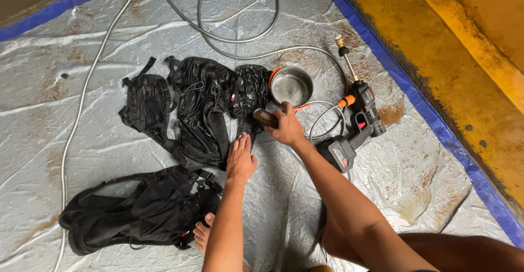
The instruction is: The person cleans a black vest on the floor using a brush and liquid from a small metal bowl.
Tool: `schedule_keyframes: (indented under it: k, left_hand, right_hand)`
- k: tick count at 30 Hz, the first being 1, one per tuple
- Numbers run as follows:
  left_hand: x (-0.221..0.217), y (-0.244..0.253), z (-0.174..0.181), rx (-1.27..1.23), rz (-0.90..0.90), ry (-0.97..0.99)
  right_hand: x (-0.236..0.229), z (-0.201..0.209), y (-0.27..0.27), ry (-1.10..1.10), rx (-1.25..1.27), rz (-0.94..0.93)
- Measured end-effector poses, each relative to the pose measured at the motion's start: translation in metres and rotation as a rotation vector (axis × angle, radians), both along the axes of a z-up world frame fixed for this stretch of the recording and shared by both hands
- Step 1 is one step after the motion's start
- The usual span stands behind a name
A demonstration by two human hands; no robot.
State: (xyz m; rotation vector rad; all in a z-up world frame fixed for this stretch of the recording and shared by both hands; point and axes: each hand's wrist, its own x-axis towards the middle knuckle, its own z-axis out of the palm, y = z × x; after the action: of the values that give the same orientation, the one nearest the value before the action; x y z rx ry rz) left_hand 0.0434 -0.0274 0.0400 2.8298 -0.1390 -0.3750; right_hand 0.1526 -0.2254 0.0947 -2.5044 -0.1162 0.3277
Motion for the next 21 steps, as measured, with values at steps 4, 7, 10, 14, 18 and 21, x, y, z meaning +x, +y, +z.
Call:
schedule_keyframes:
  k: [4, 7, 10, 14, 18, 21]
  left_hand:
    - [0.001, 0.0, -0.009, 0.011, 0.001, 0.001]
    - [0.001, -0.002, -0.006, 0.011, 0.01, 0.051]
    - [0.004, -0.006, 0.004, 0.037, 0.011, 0.102]
    - [0.007, -0.009, 0.018, 0.055, 0.02, 0.221]
    - [0.008, -0.01, 0.025, 0.041, 0.013, 0.229]
    - [0.011, -0.006, 0.014, 0.028, 0.009, 0.233]
  right_hand:
    - [0.018, 0.011, -0.01, -0.013, 0.137, -0.145]
    - [0.045, -0.001, -0.028, -0.272, 0.098, -0.296]
    - [0.092, -0.038, -0.045, -0.194, -0.417, -0.247]
    - [0.14, -0.123, -0.055, -0.247, -0.562, -0.04]
    - [0.164, -0.117, -0.06, 0.025, -0.432, 0.009]
    - [0.164, -0.122, -0.067, -0.033, -0.391, 0.015]
